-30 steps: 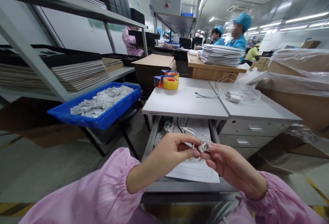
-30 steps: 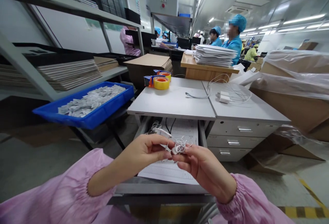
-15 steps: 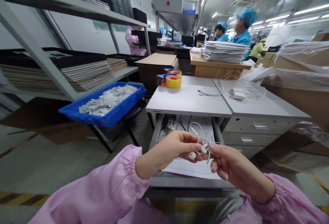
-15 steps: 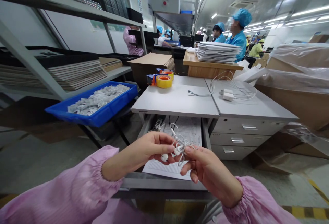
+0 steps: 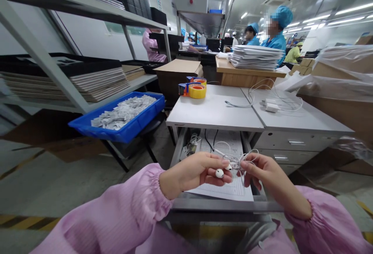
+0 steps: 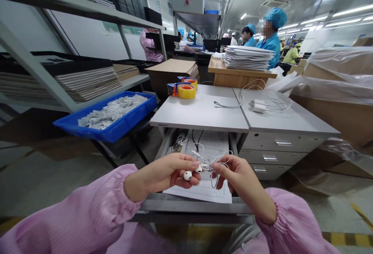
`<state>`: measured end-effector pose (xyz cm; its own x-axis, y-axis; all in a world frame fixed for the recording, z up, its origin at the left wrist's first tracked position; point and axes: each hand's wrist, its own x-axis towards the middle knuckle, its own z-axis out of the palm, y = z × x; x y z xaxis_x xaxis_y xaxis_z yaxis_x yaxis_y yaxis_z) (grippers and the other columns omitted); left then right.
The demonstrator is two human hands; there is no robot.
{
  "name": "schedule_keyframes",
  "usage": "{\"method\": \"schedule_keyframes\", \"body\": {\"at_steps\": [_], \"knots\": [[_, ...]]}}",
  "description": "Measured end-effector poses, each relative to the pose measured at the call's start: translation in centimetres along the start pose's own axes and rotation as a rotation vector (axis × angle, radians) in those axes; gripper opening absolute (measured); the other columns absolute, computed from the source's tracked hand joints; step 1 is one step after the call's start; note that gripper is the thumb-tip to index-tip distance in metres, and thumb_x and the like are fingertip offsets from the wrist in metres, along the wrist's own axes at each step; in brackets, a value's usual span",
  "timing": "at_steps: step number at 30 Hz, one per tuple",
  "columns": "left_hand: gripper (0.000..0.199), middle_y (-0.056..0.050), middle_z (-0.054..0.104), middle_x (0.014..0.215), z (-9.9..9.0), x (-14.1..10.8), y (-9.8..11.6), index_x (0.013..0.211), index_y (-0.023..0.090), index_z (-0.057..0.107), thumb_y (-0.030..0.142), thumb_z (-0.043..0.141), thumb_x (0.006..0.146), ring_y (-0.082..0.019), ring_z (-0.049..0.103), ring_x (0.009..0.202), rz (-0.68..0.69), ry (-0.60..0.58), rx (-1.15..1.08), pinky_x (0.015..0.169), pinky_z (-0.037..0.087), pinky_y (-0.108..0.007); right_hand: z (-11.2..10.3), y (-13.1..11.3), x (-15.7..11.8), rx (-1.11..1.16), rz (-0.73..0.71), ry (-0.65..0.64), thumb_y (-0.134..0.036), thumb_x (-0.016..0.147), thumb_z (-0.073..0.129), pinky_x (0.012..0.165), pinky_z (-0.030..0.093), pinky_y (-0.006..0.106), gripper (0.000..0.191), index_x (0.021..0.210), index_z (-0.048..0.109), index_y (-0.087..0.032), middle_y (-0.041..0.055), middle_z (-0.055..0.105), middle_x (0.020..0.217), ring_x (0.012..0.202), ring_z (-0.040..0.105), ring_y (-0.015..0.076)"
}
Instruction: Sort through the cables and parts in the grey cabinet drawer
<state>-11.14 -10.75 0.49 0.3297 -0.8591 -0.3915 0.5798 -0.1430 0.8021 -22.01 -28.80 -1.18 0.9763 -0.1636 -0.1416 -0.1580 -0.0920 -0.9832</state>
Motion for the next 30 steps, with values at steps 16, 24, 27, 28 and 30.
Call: {"method": "schedule_keyframes", "body": {"at_steps": [16, 24, 27, 28, 30], "knots": [[0.031, -0.006, 0.07, 0.078, -0.2, 0.1, -0.3, 0.076, 0.012, 0.061, 0.033, 0.082, 0.065, -0.014, 0.068, 0.072, -0.019, -0.03, -0.033, 0.06, 0.052, -0.02, 0.9, 1.5, -2.6, -0.912, -1.101, 0.564, -0.008, 0.08, 0.062, 0.079, 0.049, 0.035, 0.03, 0.105, 0.058, -0.023, 0.0073, 0.052, 0.102, 0.096, 0.054, 0.0202], [0.033, -0.003, 0.067, 0.071, 0.0, 0.0, -0.3, 0.075, 0.013, 0.059, 0.033, 0.082, 0.063, -0.015, 0.068, 0.071, 0.003, -0.013, 0.026, 0.064, 0.052, -0.023, 1.7, 2.1, -2.3, -0.993, -1.154, 0.387, -0.005, 0.08, 0.059, 0.08, 0.048, 0.037, 0.037, 0.113, 0.059, -0.019, 0.008, 0.053, 0.101, 0.093, 0.055, 0.0199], [0.033, -0.003, 0.067, 0.071, 0.1, 0.0, -0.3, 0.074, 0.013, 0.059, 0.034, 0.082, 0.062, -0.015, 0.068, 0.071, 0.006, -0.018, 0.032, 0.064, 0.052, -0.023, 1.6, 2.2, -2.3, -1.024, -1.172, 0.41, -0.007, 0.081, 0.057, 0.079, 0.048, 0.036, 0.036, 0.114, 0.06, -0.021, 0.0076, 0.054, 0.099, 0.091, 0.056, 0.0193], [0.034, -0.003, 0.067, 0.07, 0.1, 0.0, -0.3, 0.074, 0.013, 0.058, 0.034, 0.083, 0.062, -0.015, 0.068, 0.07, 0.011, -0.014, 0.033, 0.064, 0.052, -0.023, 1.6, 2.2, -2.3, -1.035, -1.177, 0.416, -0.007, 0.081, 0.057, 0.079, 0.048, 0.036, 0.035, 0.114, 0.06, -0.021, 0.0075, 0.055, 0.098, 0.091, 0.056, 0.0192], [0.035, -0.003, 0.066, 0.069, 0.1, 0.0, -0.4, 0.073, 0.013, 0.058, 0.034, 0.083, 0.061, -0.015, 0.067, 0.07, 0.024, -0.006, 0.037, 0.064, 0.053, -0.024, 1.8, 2.2, -2.4, -1.061, -1.182, 0.428, -0.008, 0.082, 0.057, 0.079, 0.048, 0.036, 0.034, 0.113, 0.06, -0.022, 0.0073, 0.056, 0.097, 0.091, 0.056, 0.0193]]}}
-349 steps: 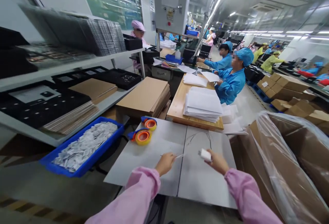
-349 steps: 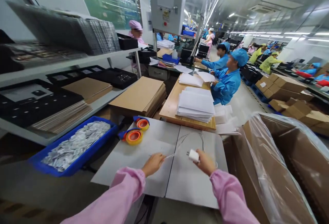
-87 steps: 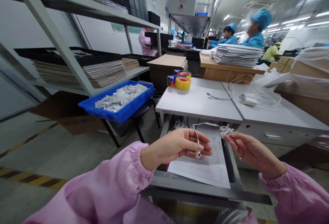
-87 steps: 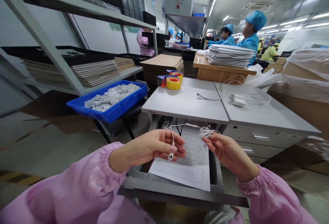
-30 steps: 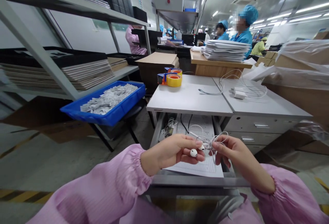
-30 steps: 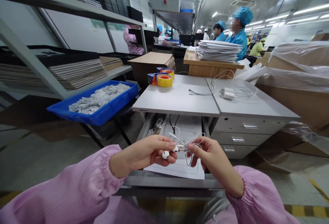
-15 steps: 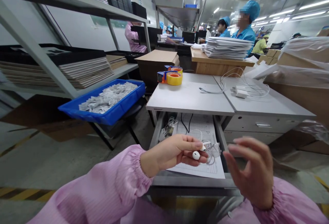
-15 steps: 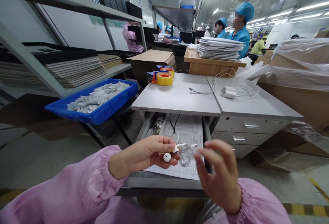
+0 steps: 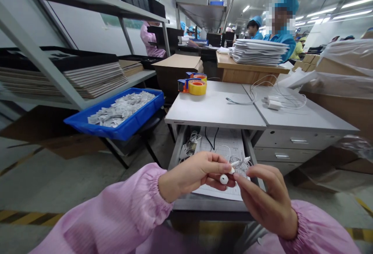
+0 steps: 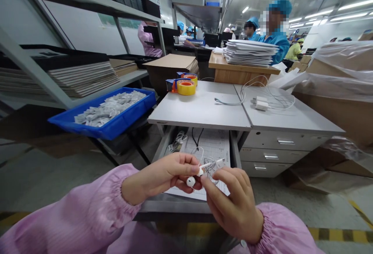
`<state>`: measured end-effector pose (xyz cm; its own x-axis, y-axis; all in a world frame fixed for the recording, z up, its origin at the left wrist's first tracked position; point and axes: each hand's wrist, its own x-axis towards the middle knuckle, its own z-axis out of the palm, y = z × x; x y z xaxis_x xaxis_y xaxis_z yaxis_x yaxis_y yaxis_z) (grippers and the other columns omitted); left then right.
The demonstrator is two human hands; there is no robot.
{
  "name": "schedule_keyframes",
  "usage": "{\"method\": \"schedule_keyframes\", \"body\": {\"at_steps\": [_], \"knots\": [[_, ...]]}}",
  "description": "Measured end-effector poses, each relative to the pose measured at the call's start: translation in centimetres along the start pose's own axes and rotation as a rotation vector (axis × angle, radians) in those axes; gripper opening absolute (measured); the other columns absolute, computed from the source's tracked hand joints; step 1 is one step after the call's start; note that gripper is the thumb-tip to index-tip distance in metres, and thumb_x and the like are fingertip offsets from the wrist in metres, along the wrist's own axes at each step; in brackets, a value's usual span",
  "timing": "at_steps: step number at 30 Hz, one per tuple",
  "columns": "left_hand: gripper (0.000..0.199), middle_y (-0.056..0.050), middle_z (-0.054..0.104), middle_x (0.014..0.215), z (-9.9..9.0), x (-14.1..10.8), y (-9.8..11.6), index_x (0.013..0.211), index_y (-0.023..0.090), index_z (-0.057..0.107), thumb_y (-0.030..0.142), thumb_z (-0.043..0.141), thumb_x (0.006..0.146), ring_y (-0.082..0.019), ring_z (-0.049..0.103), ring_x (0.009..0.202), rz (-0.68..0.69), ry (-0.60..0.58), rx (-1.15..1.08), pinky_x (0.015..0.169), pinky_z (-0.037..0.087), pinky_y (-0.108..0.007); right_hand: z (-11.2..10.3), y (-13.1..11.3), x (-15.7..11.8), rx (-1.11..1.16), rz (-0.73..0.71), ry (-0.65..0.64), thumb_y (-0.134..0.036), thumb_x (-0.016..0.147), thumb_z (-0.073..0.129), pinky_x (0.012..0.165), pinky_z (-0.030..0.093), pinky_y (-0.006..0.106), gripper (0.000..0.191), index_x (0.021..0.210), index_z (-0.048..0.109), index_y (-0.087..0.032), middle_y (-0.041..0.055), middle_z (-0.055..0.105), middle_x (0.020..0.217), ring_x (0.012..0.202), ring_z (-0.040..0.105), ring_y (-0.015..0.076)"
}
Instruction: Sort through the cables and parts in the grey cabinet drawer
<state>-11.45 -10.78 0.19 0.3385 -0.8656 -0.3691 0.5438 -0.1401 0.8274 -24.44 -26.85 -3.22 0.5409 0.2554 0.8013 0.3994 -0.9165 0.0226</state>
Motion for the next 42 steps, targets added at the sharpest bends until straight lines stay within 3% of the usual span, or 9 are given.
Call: {"method": "schedule_keyframes", "body": {"at_steps": [4, 8, 10, 15, 20, 23, 26, 36, 42], "knots": [[0.035, -0.003, 0.067, 0.07, 0.1, 0.1, -0.2, 0.075, 0.013, 0.059, 0.035, 0.083, 0.061, -0.015, 0.066, 0.069, 0.048, 0.029, 0.041, 0.064, 0.053, -0.025, 0.0, -0.6, 0.7, 0.061, 0.091, -0.022, -0.007, 0.082, 0.058, 0.079, 0.047, 0.034, 0.028, 0.106, 0.061, -0.02, 0.0068, 0.059, 0.094, 0.089, 0.057, 0.0185], [0.036, -0.004, 0.068, 0.073, 0.1, 0.3, -0.3, 0.076, 0.013, 0.06, 0.037, 0.082, 0.062, -0.015, 0.067, 0.07, 0.03, 0.046, 0.043, 0.068, 0.053, -0.027, -0.4, -0.4, 1.6, 0.494, 0.396, -0.171, -0.011, 0.086, 0.052, 0.068, 0.049, 0.028, 0.013, 0.088, 0.061, -0.022, 0.0037, 0.057, 0.085, 0.079, 0.058, 0.0153], [0.036, -0.006, 0.07, 0.079, -0.1, 0.3, -0.3, 0.078, 0.014, 0.059, 0.039, 0.081, 0.064, -0.016, 0.067, 0.074, 0.013, 0.035, 0.027, 0.069, 0.052, -0.027, -0.6, -0.2, 1.6, 0.568, 0.46, -0.168, -0.013, 0.087, 0.051, 0.067, 0.048, 0.028, 0.013, 0.085, 0.06, -0.022, 0.0035, 0.056, 0.084, 0.079, 0.057, 0.0154], [0.033, -0.007, 0.071, 0.083, -0.3, 0.4, -0.3, 0.079, 0.013, 0.06, 0.038, 0.079, 0.068, -0.016, 0.068, 0.076, -0.012, 0.02, 0.008, 0.067, 0.052, -0.025, -0.4, -0.1, 0.8, 0.362, 0.32, -0.087, -0.007, 0.082, 0.056, 0.073, 0.047, 0.032, 0.019, 0.096, 0.059, -0.02, 0.0056, 0.055, 0.092, 0.086, 0.055, 0.0173], [0.027, -0.007, 0.071, 0.086, -0.4, 0.5, -0.4, 0.08, 0.013, 0.061, 0.035, 0.075, 0.073, -0.014, 0.068, 0.074, -0.023, -0.022, -0.024, 0.066, 0.054, -0.023, 0.0, -0.8, 0.7, 0.248, 0.244, -0.009, -0.009, 0.08, 0.061, 0.073, 0.047, 0.032, 0.015, 0.078, 0.052, -0.02, 0.0049, 0.057, 0.091, 0.086, 0.056, 0.0172], [0.027, -0.006, 0.071, 0.083, -0.5, 0.5, -0.3, 0.08, 0.013, 0.062, 0.034, 0.077, 0.071, -0.013, 0.067, 0.073, -0.035, -0.032, -0.054, 0.065, 0.054, -0.022, 0.0, -0.9, 0.8, 0.195, 0.099, -0.002, -0.007, 0.08, 0.058, 0.079, 0.048, 0.035, 0.014, 0.088, 0.058, -0.02, 0.0073, 0.06, 0.1, 0.092, 0.059, 0.0189], [0.03, -0.004, 0.07, 0.078, -0.4, 0.5, -0.3, 0.079, 0.013, 0.062, 0.035, 0.08, 0.068, -0.012, 0.065, 0.069, -0.033, -0.032, -0.046, 0.066, 0.053, -0.023, -0.1, -0.8, 0.7, 0.117, -0.021, -0.02, -0.006, 0.079, 0.057, 0.084, 0.046, 0.038, 0.027, 0.103, 0.062, -0.019, 0.0094, 0.061, 0.104, 0.097, 0.06, 0.0214], [0.031, -0.001, 0.068, 0.072, -0.1, 0.4, -0.4, 0.076, 0.013, 0.064, 0.034, 0.082, 0.063, -0.009, 0.062, 0.062, 0.002, -0.037, -0.006, 0.062, 0.053, -0.021, 0.1, -0.7, 0.9, 0.023, -0.067, -0.052, -0.006, 0.084, 0.051, 0.087, 0.041, 0.038, 0.028, 0.106, 0.063, -0.019, 0.0083, 0.061, 0.1, 0.099, 0.058, 0.0197], [0.031, -0.001, 0.067, 0.07, 0.0, 0.5, -0.6, 0.076, 0.013, 0.064, 0.033, 0.083, 0.061, -0.009, 0.061, 0.061, 0.024, 0.047, 0.012, 0.064, 0.053, -0.022, 0.3, -1.1, 1.3, 0.038, -0.046, -0.078, -0.008, 0.084, 0.053, 0.085, 0.041, 0.036, 0.025, 0.104, 0.062, -0.019, 0.0075, 0.061, 0.1, 0.097, 0.058, 0.0191]]}}
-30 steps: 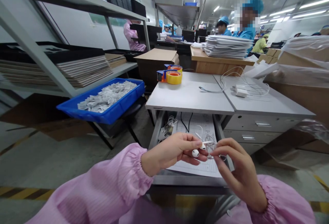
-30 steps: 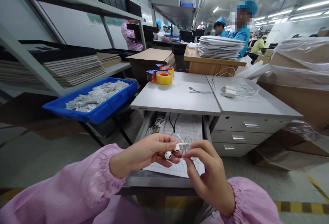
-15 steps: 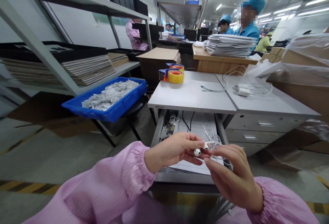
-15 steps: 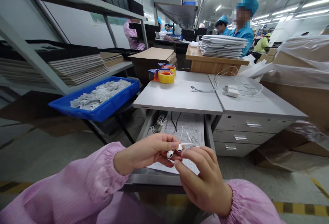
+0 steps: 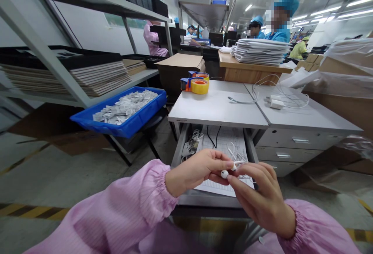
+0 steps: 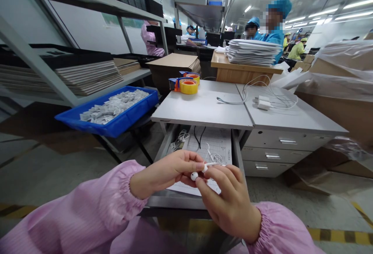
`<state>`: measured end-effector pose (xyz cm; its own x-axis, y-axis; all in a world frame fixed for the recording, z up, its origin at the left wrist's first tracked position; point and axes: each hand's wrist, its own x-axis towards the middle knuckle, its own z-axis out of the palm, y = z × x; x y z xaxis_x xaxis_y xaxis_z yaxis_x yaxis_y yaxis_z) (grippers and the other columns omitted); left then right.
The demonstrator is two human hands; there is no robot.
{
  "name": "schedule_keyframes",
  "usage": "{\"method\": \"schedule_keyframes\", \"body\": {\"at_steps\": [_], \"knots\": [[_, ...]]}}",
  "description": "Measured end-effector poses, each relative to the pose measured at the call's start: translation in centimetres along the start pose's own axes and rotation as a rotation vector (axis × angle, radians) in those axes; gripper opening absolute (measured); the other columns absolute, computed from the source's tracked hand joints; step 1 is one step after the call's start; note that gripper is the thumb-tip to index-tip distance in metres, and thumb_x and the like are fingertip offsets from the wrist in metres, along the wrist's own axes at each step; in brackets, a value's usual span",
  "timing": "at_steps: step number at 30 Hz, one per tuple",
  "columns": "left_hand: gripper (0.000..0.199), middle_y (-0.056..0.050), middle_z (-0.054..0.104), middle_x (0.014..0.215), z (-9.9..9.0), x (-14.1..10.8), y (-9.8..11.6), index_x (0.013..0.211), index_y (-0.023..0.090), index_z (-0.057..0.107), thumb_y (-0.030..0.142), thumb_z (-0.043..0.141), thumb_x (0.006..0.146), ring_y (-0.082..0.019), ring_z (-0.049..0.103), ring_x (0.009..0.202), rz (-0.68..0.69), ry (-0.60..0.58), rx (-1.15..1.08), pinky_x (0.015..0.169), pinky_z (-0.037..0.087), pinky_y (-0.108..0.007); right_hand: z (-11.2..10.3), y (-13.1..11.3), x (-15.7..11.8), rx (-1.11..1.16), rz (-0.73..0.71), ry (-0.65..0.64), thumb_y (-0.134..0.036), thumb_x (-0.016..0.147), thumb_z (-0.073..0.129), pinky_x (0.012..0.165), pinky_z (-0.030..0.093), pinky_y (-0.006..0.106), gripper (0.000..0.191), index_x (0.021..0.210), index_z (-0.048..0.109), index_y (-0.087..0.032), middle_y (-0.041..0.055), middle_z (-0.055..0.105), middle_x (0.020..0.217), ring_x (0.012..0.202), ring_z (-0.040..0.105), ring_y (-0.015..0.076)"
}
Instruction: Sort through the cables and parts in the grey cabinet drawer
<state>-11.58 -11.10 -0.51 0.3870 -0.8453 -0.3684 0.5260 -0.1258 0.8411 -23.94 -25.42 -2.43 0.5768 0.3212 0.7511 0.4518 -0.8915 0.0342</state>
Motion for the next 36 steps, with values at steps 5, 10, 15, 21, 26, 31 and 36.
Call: {"method": "schedule_keyframes", "body": {"at_steps": [5, 10, 15, 21, 26, 31, 36], "knots": [[0.032, -0.002, 0.068, 0.074, -0.1, 0.0, -0.2, 0.079, 0.013, 0.065, 0.035, 0.081, 0.064, -0.011, 0.064, 0.066, -0.033, -0.003, 0.042, 0.069, 0.053, -0.024, -0.6, 0.1, 0.5, 0.33, 0.225, -0.122, -0.005, 0.081, 0.051, 0.079, 0.044, 0.033, 0.019, 0.091, 0.057, -0.02, 0.0062, 0.055, 0.1, 0.091, 0.055, 0.0167], [0.032, -0.006, 0.07, 0.081, -0.3, 0.3, -0.1, 0.082, 0.013, 0.064, 0.037, 0.08, 0.067, -0.014, 0.067, 0.075, -0.077, -0.056, 0.033, 0.074, 0.052, -0.025, -0.9, 0.7, -0.1, 0.363, 0.323, -0.092, -0.011, 0.079, 0.057, 0.081, 0.045, 0.035, 0.013, 0.081, 0.048, -0.02, 0.0082, 0.052, 0.105, 0.099, 0.053, 0.0204], [0.026, -0.003, 0.068, 0.076, -0.4, 0.5, -0.2, 0.082, 0.014, 0.066, 0.034, 0.078, 0.07, -0.012, 0.065, 0.071, -0.067, -0.069, 0.013, 0.072, 0.053, -0.026, -0.3, 0.6, -0.3, 0.278, 0.235, -0.042, -0.007, 0.08, 0.056, 0.089, 0.045, 0.038, 0.027, 0.104, 0.054, -0.019, 0.012, 0.05, 0.118, 0.11, 0.051, 0.0227], [0.034, -0.004, 0.067, 0.076, -0.3, 0.6, -0.7, 0.079, 0.012, 0.063, 0.035, 0.082, 0.061, -0.014, 0.064, 0.069, -0.054, -0.016, 0.02, 0.07, 0.054, -0.028, 0.3, 0.5, -0.1, 0.133, 0.034, -0.032, -0.006, 0.078, 0.057, 0.092, 0.043, 0.044, 0.025, 0.1, 0.059, -0.018, 0.0127, 0.053, 0.118, 0.109, 0.054, 0.0249], [0.036, -0.004, 0.068, 0.074, 0.1, 0.5, -0.5, 0.079, 0.012, 0.061, 0.039, 0.079, 0.062, -0.015, 0.064, 0.068, -0.009, 0.026, 0.171, 0.062, 0.053, -0.027, 0.8, 1.2, 0.0, 0.24, 0.229, -0.131, -0.028, 0.081, 0.064, 0.099, 0.043, 0.045, 0.038, 0.115, 0.049, -0.019, 0.0165, 0.049, 0.13, 0.122, 0.047, 0.0283], [0.037, -0.001, 0.067, 0.071, 0.2, 0.8, -0.6, 0.082, 0.013, 0.063, 0.04, 0.076, 0.062, -0.012, 0.061, 0.06, 0.107, 0.053, 0.334, 0.059, 0.05, -0.025, 1.9, 1.8, 0.0, 0.528, 0.4, -0.412, -0.03, 0.09, 0.052, 0.087, 0.051, 0.035, 0.057, 0.142, 0.029, -0.023, 0.0108, 0.06, 0.117, 0.101, 0.061, 0.0203], [0.055, -0.01, 0.07, 0.093, -0.5, 0.6, -0.5, 0.103, 0.014, 0.054, 0.049, 0.074, 0.065, -0.024, 0.068, 0.085, 0.108, 0.077, 0.299, 0.074, 0.053, -0.035, 2.3, 3.2, 0.5, 0.502, 0.431, -0.317, -0.026, 0.093, 0.043, 0.069, 0.049, 0.029, 0.028, 0.116, 0.06, -0.021, 0.0056, 0.067, 0.087, 0.075, 0.061, 0.0161]]}}
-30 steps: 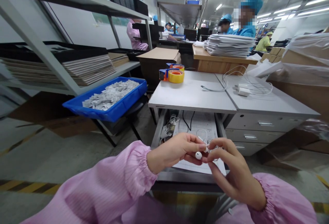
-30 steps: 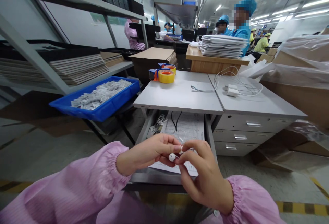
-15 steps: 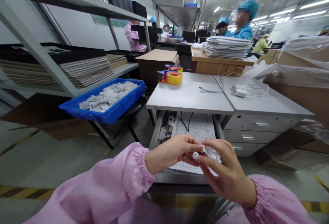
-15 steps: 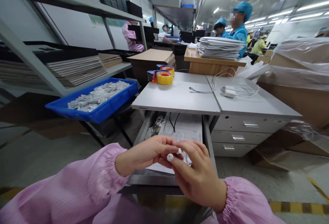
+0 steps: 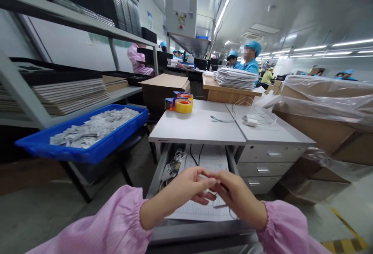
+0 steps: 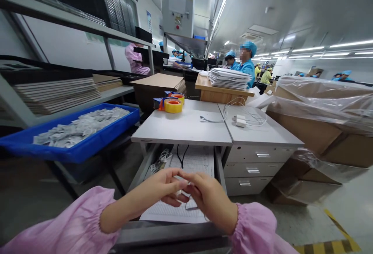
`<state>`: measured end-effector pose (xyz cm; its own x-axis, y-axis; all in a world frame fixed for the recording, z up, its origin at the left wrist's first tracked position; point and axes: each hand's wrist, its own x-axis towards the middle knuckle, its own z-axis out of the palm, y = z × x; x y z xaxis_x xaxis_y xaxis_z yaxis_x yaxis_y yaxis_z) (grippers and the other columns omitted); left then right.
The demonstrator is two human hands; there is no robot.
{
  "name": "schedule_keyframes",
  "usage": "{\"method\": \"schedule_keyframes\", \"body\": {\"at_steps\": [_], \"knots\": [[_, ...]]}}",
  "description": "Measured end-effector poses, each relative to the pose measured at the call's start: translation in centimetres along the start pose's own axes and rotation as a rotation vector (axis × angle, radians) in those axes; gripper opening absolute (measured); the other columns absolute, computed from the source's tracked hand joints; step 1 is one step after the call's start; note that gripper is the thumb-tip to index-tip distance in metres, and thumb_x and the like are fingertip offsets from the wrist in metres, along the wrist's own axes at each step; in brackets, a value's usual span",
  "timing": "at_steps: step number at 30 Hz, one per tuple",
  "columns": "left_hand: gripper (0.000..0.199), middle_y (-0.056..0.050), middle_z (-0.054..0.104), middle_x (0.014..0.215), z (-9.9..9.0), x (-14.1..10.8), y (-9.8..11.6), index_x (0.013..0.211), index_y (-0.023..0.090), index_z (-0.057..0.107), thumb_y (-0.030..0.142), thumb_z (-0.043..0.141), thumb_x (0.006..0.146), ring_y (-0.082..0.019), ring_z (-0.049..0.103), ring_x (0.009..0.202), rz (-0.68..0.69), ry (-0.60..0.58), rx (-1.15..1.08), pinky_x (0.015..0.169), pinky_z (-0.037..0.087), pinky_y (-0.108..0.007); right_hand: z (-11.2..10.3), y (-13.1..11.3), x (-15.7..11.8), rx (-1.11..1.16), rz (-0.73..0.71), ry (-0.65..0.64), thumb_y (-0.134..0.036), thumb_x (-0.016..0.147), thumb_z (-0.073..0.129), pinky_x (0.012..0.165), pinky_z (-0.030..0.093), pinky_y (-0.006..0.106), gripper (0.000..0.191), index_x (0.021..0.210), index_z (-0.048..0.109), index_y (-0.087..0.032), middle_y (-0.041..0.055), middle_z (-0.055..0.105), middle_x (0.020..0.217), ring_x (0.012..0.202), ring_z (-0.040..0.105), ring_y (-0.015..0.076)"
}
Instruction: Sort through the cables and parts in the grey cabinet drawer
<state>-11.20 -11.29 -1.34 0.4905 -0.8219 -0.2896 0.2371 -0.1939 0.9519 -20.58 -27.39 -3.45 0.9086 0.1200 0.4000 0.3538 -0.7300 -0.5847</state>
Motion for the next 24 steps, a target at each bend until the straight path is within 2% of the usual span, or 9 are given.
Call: {"method": "schedule_keyframes", "body": {"at_steps": [3, 5, 8, 11, 15, 17, 20, 22, 24], "knots": [[0.075, -0.017, 0.063, 0.117, -0.9, -0.5, 0.2, 0.121, 0.017, 0.044, 0.051, 0.076, 0.062, -0.028, 0.061, 0.107, 0.102, 0.071, -0.028, 0.088, 0.048, -0.041, -3.0, 1.5, 2.7, -0.04, 0.043, 0.203, -0.025, 0.086, 0.052, 0.058, 0.044, 0.025, 0.015, 0.086, 0.066, -0.02, 0.0024, 0.065, 0.073, 0.061, 0.055, 0.0134], [0.076, -0.018, 0.059, 0.123, -1.4, -1.4, 0.5, 0.123, 0.018, 0.044, 0.052, 0.076, 0.063, -0.028, 0.057, 0.114, 0.199, 0.144, -0.02, 0.095, 0.045, -0.042, -6.0, 2.8, 5.6, -0.086, 0.116, 0.376, -0.026, 0.082, 0.052, 0.052, 0.039, 0.024, 0.016, 0.087, 0.066, -0.019, 0.0008, 0.064, 0.069, 0.053, 0.049, 0.0122], [0.066, -0.015, 0.059, 0.125, -2.1, -4.0, 1.1, 0.122, 0.019, 0.047, 0.051, 0.071, 0.07, -0.026, 0.056, 0.116, 0.297, 0.242, -0.013, 0.099, 0.044, -0.04, -10.3, 5.3, 10.9, -0.225, 0.177, 0.569, -0.034, 0.08, 0.054, 0.057, 0.041, 0.027, 0.021, 0.085, 0.067, -0.017, 0.003, 0.065, 0.071, 0.06, 0.053, 0.0151], [0.059, -0.011, 0.061, 0.122, -3.0, -7.0, 0.8, 0.122, 0.02, 0.05, 0.05, 0.068, 0.074, -0.024, 0.055, 0.116, 0.393, 0.444, 0.041, 0.099, 0.045, -0.037, -12.9, 8.4, 15.7, -0.38, 0.262, 0.577, -0.032, 0.079, 0.053, 0.065, 0.045, 0.031, 0.026, 0.092, 0.067, -0.015, 0.0069, 0.066, 0.077, 0.067, 0.057, 0.0186], [0.051, -0.009, 0.063, 0.12, -4.8, -9.6, -1.9, 0.117, 0.021, 0.055, 0.052, 0.062, 0.077, -0.025, 0.055, 0.116, 0.42, 0.768, 0.212, 0.1, 0.044, -0.038, -13.1, 11.7, 18.6, -0.34, 0.294, 0.44, -0.022, 0.06, 0.066, 0.08, 0.048, 0.04, 0.041, 0.1, 0.064, -0.013, 0.0139, 0.067, 0.099, 0.086, 0.062, 0.0266], [0.046, -0.009, 0.064, 0.119, -5.4, -10.3, -3.3, 0.112, 0.021, 0.06, 0.051, 0.06, 0.078, -0.027, 0.057, 0.112, 0.329, 0.818, 0.313, 0.1, 0.043, -0.04, -11.8, 12.1, 17.9, -0.331, 0.293, 0.376, -0.021, 0.054, 0.071, 0.088, 0.046, 0.046, 0.045, 0.098, 0.065, -0.013, 0.0161, 0.066, 0.104, 0.096, 0.06, 0.0321], [0.037, -0.007, 0.067, 0.114, -5.7, -10.7, -4.5, 0.107, 0.021, 0.065, 0.046, 0.057, 0.081, -0.027, 0.059, 0.107, 0.166, 0.716, 0.436, 0.095, 0.045, -0.038, -8.3, 10.5, 13.8, -0.31, 0.164, 0.299, -0.031, 0.067, 0.065, 0.093, 0.044, 0.047, 0.041, 0.105, 0.063, -0.016, 0.0141, 0.062, 0.117, 0.109, 0.056, 0.0315], [0.031, -0.006, 0.068, 0.111, -5.6, -10.7, -4.6, 0.105, 0.022, 0.066, 0.041, 0.056, 0.083, -0.025, 0.06, 0.105, 0.118, 0.604, 0.516, 0.09, 0.046, -0.034, -5.5, 8.6, 9.4, -0.224, 0.085, 0.071, -0.038, 0.076, 0.059, 0.086, 0.049, 0.041, 0.037, 0.108, 0.062, -0.02, 0.0109, 0.064, 0.116, 0.1, 0.061, 0.0264], [0.025, -0.003, 0.069, 0.109, -5.5, -10.4, -4.3, 0.104, 0.024, 0.067, 0.035, 0.055, 0.084, -0.023, 0.061, 0.102, 0.104, 0.461, 0.605, 0.088, 0.045, -0.03, -3.1, 7.0, 4.4, -0.26, 0.155, -0.193, -0.042, 0.081, 0.055, 0.08, 0.051, 0.04, 0.033, 0.104, 0.064, -0.019, 0.0099, 0.07, 0.1, 0.085, 0.065, 0.0244]]}}
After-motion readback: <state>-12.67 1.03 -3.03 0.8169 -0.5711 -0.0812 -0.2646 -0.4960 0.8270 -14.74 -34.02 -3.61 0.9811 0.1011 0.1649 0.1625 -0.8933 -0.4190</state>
